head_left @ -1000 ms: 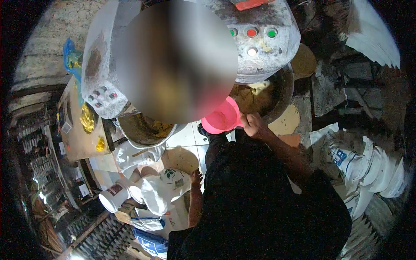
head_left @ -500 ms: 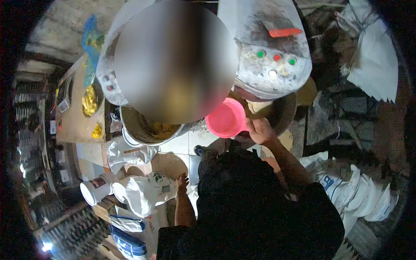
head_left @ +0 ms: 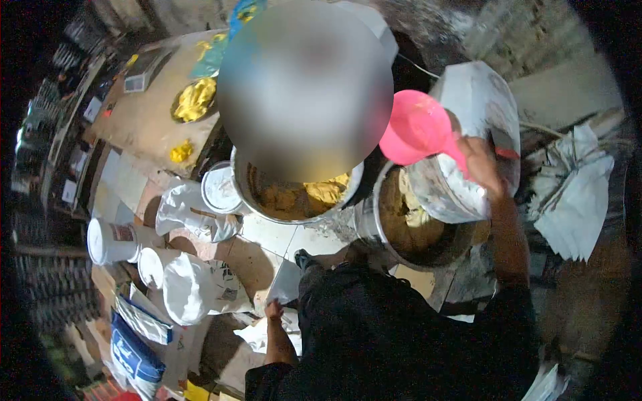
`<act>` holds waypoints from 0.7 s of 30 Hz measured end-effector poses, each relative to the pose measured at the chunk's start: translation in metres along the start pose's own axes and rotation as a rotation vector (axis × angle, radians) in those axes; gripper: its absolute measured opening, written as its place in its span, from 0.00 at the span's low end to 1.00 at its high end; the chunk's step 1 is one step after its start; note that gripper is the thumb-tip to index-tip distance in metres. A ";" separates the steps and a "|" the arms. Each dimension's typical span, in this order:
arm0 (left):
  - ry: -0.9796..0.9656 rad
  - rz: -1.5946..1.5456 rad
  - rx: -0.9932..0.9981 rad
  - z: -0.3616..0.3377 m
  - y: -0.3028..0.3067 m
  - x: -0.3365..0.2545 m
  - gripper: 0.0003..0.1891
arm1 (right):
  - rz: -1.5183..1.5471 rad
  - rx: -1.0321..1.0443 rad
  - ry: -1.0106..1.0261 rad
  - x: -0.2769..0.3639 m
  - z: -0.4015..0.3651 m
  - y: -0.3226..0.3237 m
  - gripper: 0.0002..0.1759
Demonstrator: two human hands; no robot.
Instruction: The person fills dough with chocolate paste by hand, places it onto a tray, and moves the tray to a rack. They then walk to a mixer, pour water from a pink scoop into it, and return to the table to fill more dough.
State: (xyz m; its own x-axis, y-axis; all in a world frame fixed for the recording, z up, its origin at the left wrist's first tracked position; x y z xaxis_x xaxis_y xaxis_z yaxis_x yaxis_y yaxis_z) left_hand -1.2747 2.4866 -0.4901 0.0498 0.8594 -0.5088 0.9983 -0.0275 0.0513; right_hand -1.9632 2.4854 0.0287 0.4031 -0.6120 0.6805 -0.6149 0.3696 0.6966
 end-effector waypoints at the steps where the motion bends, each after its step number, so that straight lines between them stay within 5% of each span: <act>1: -0.036 -0.026 -0.032 -0.003 0.015 0.016 0.14 | 0.028 -0.004 0.040 0.013 0.016 0.001 0.34; 3: 0.184 -0.247 -0.122 -0.005 0.041 0.039 0.14 | 0.090 -0.008 0.116 0.047 0.042 0.000 0.37; 9: 0.295 -0.201 -0.240 -0.021 0.094 0.059 0.15 | 0.181 0.009 -0.010 0.161 0.095 -0.043 0.30; 13: 0.150 -0.267 -0.133 -0.018 0.136 0.034 0.14 | 0.256 -0.006 0.025 0.205 0.141 -0.085 0.28; 14: 0.175 -0.294 -0.282 -0.016 0.146 0.029 0.14 | 0.261 -0.009 0.014 0.212 0.153 -0.094 0.27; 21: 0.009 -0.397 -0.380 -0.009 0.216 -0.007 0.11 | 0.316 -0.042 0.050 0.229 0.237 -0.131 0.22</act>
State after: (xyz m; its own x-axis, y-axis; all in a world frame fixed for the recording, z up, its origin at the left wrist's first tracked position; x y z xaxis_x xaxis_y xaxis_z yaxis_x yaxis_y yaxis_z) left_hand -1.0599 2.4794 -0.4673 -0.3307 0.7706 -0.5448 0.8589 0.4850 0.1647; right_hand -1.9507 2.1313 0.0391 0.2302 -0.4279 0.8740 -0.6867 0.5650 0.4574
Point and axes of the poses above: each hand's wrist, its own z-axis towards the middle knuckle, its own y-axis out of the back of the hand, x = y × z, the point moved 3 cm from there along z, towards the middle knuckle, and after that the axes turned 2 degrees about z, right-handed, at the moved point
